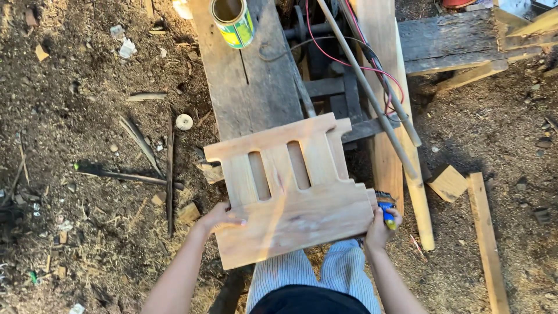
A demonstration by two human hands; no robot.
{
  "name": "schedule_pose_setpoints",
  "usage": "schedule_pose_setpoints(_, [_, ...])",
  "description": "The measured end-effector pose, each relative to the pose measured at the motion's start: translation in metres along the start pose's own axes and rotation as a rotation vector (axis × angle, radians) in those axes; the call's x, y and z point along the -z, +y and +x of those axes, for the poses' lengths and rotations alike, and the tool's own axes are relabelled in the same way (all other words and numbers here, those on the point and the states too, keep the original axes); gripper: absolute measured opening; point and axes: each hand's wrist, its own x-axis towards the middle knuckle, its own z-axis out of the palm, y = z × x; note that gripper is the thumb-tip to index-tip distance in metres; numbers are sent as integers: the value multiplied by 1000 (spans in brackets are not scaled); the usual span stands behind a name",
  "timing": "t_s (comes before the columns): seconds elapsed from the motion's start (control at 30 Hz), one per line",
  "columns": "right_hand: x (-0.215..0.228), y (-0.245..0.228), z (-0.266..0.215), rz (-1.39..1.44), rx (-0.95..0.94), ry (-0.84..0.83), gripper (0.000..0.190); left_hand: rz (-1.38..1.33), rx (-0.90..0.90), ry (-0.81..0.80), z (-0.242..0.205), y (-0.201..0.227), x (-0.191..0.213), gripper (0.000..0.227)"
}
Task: Applying wood stain or varnish to wooden furniture components using a brush.
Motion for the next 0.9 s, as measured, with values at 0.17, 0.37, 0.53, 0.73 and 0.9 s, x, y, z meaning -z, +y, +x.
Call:
schedule_pose_setpoints(0.17, [-102, 1, 22, -86, 55, 29, 23, 67, 80, 24, 48, 40, 88, 114])
schedule_pose_setpoints(0.37, [-178, -18, 26, -165, -120, 101, 28, 157, 106, 50, 122, 36, 158, 117])
schedule_pose_setpoints(0.53, [-199, -4, 26, -160, -145, 112, 27, 209, 41, 97, 150, 32, 179, 114])
schedule_pose_setpoints(0.73, [-196, -26, 16, 74, -311, 152, 26, 205, 49, 229, 88, 92, 161, 115])
schedule_pose_setpoints(0.9, [-161, -73, 11, -38, 263, 9, 21, 656, -133, 634, 102, 72, 98, 116])
